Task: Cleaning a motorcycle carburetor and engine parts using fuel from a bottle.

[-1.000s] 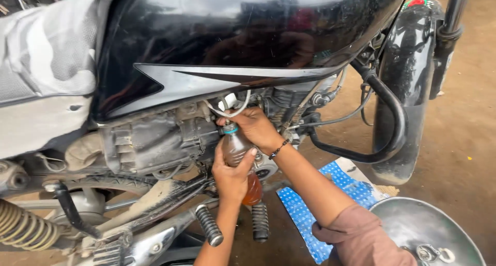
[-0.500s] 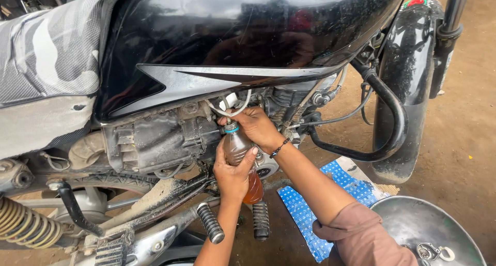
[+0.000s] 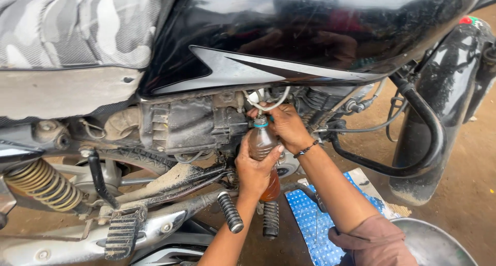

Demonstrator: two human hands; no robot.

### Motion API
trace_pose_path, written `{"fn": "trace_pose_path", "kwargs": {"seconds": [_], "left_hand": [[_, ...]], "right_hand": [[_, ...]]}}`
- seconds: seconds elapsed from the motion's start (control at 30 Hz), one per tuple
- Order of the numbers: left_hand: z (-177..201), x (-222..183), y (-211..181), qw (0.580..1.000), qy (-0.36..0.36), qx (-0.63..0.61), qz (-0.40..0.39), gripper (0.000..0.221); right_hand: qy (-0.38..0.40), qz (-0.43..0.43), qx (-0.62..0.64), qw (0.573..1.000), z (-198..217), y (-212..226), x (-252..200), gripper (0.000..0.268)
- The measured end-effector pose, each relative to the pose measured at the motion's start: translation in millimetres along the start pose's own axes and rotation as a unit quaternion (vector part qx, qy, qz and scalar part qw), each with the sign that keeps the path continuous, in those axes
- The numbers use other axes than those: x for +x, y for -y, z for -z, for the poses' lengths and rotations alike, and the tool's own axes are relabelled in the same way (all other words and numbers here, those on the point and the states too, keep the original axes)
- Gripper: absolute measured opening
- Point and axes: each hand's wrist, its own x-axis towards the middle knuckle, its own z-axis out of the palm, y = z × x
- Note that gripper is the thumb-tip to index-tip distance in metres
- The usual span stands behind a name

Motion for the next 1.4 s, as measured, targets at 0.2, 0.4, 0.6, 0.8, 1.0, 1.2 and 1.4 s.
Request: {"fn": "trace_pose_path", "kwargs": {"seconds": [0.2,0.4,0.6,0.8,1.0,1.2,1.4], "left_hand": [[1.0,1.0,-3.3,0.999,-0.013,0.024,-0.026,0.062],[3.2,2.2,-3.5,0.999,-0.020,0.031,-0.036,0.061],[8.5,7.0,11.7,0.999,0.013,-0.043,-0.018,0.061],[9.5,7.0,11.2,0.994,0.043,-0.101,0.013,0.065],[9.5,7.2,10.7,0.996,0.043,-0.076,0.016,0.065],[9.6,6.9,9.6,0.998,0.036,-0.053,-0.014,0.064],[8.6,6.1,7.1,0.999,0.023,-0.035,-0.022,0.062]], "right_hand": [[0.004,0.009,-0.013,1.000,2.6,-5.3,4.6,0.032],[-0.011,0.010,0.017,1.000,-2.4,-2.0,2.2,0.028],[-0.001,0.010,0.035,0.999,1.0,-6.2,3.7,0.027],[0.017,0.036,0.036,0.999,3.3,-9.4,5.0,0.024],[0.011,0.025,0.030,0.999,-0.2,-3.9,2.2,0.025],[0.010,0.027,0.030,0.999,2.4,-6.3,3.6,0.025],[0.013,0.022,0.023,0.999,0.5,-4.7,3.1,0.028]]}}
